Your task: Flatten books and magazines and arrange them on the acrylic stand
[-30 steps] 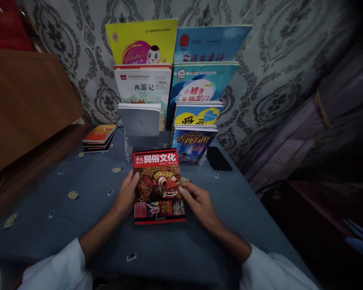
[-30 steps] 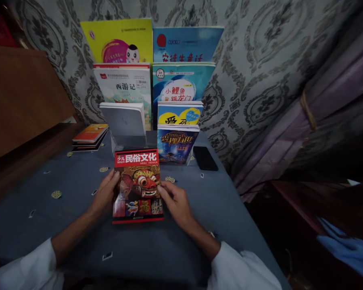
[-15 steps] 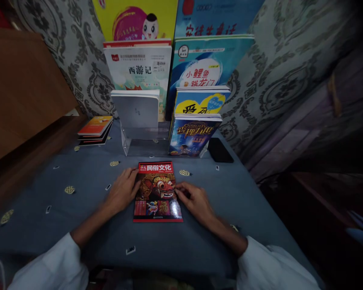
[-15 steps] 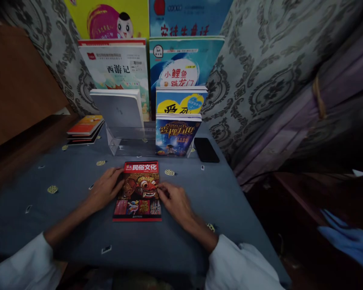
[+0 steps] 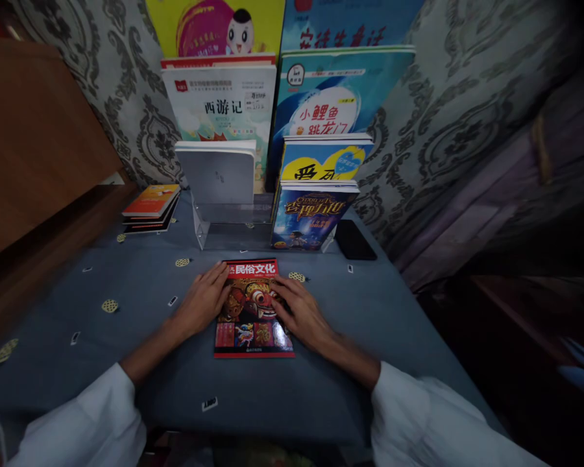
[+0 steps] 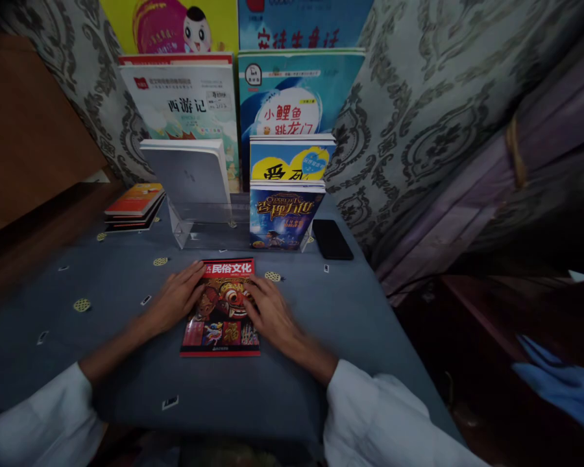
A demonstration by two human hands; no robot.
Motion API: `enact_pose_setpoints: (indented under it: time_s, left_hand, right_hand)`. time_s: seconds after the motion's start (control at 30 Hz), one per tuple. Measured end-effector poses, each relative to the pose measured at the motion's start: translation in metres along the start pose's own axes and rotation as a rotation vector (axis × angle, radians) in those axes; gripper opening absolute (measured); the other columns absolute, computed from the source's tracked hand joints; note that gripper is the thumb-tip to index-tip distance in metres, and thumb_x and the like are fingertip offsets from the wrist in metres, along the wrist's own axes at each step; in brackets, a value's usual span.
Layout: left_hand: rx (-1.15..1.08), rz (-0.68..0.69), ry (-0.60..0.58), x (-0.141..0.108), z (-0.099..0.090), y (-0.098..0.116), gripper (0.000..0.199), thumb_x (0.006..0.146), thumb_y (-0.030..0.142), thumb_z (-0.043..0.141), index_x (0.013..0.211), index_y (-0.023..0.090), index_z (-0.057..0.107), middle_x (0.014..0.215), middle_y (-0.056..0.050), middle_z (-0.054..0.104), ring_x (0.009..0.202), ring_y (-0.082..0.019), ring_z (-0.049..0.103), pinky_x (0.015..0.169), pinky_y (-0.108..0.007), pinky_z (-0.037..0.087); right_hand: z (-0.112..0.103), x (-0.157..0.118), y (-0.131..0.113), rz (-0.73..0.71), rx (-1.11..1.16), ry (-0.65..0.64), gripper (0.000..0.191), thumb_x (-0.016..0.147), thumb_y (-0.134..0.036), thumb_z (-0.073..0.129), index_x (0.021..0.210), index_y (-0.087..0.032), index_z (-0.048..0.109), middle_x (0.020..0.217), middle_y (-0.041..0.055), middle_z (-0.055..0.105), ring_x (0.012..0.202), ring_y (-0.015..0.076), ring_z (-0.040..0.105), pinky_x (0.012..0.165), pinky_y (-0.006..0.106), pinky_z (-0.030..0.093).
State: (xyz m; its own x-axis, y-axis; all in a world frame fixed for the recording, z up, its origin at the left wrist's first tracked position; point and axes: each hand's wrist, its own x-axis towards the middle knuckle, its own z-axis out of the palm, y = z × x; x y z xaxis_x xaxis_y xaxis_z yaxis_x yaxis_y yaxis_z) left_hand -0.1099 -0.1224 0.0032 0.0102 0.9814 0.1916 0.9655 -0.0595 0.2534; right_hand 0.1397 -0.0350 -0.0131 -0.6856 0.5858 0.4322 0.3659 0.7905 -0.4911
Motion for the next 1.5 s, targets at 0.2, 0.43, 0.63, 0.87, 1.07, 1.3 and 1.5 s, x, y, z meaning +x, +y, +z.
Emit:
enact_pose_setpoints:
  time_s: [0.2,0.43,0.63,0.87,1.07,1.3,1.5]
  left_hand:
    - [-0.013,0.038,0.007,0.006,0.007,-0.004,0.048,0.102,0.032,0.037,0.146,0.015,0.047,0.155,-0.015,0.046,0.145,-0.026,0.041,0.114,-0.045,0.039]
    - [-0.022,0.069,0.003,0.011,0.008,-0.004,0.049,0.102,0.033,0.037,0.145,0.012,0.048,0.155,-0.017,0.044,0.145,-0.027,0.041,0.117,-0.048,0.035]
    - [-0.024,0.123,-0.018,0.019,0.007,-0.001,0.048,0.103,0.035,0.037,0.145,0.015,0.048,0.155,-0.015,0.045,0.146,-0.026,0.040,0.119,-0.050,0.031]
    - [-0.035,0.172,-0.036,0.030,0.009,0.006,0.048,0.104,0.037,0.037,0.144,0.015,0.049,0.154,-0.015,0.046,0.146,-0.026,0.040,0.122,-0.050,0.027]
    - [-0.071,0.186,-0.058,0.038,0.009,0.013,0.048,0.103,0.036,0.038,0.144,0.014,0.050,0.155,-0.016,0.045,0.146,-0.026,0.040,0.122,-0.050,0.024]
    - [-0.081,0.221,-0.062,0.045,0.015,0.019,0.048,0.104,0.040,0.037,0.145,0.017,0.049,0.155,-0.014,0.045,0.147,-0.025,0.039,0.123,-0.050,0.021]
    - [-0.094,0.247,-0.087,0.053,0.019,0.027,0.049,0.103,0.036,0.038,0.146,0.015,0.047,0.156,-0.015,0.043,0.148,-0.025,0.037,0.124,-0.049,0.019]
  right_hand:
    - [0.003,-0.003,0.003,-0.025,-0.004,0.006,0.036,0.099,-0.026,0.048,0.129,-0.016,0.065,0.135,0.0173,0.063,0.127,0.0300,0.059,0.108,0.052,0.050]
    - [0.006,-0.006,0.006,-0.011,-0.006,0.001,0.036,0.100,-0.027,0.047,0.130,-0.017,0.064,0.140,0.0174,0.061,0.130,0.0306,0.057,0.108,0.054,0.049]
    - [0.004,-0.005,0.004,0.002,0.032,-0.004,0.036,0.100,-0.029,0.048,0.130,-0.017,0.065,0.139,0.0171,0.061,0.131,0.0301,0.057,0.110,0.054,0.048]
    - [0.000,-0.004,0.000,0.025,0.061,-0.023,0.039,0.101,-0.029,0.047,0.135,-0.019,0.061,0.143,0.0156,0.059,0.135,0.0281,0.053,0.113,0.053,0.045]
    - [0.001,-0.006,0.002,0.013,0.070,-0.011,0.039,0.100,-0.027,0.048,0.137,-0.019,0.060,0.144,0.0157,0.058,0.136,0.0282,0.053,0.113,0.052,0.045]
    - [0.005,-0.006,0.006,0.009,0.073,-0.015,0.040,0.099,-0.026,0.049,0.137,-0.020,0.059,0.144,0.0151,0.058,0.137,0.0280,0.052,0.115,0.052,0.043]
    - [0.003,-0.004,0.003,0.003,0.056,-0.024,0.038,0.099,-0.025,0.049,0.135,-0.017,0.060,0.142,0.0164,0.059,0.135,0.0281,0.053,0.115,0.051,0.043]
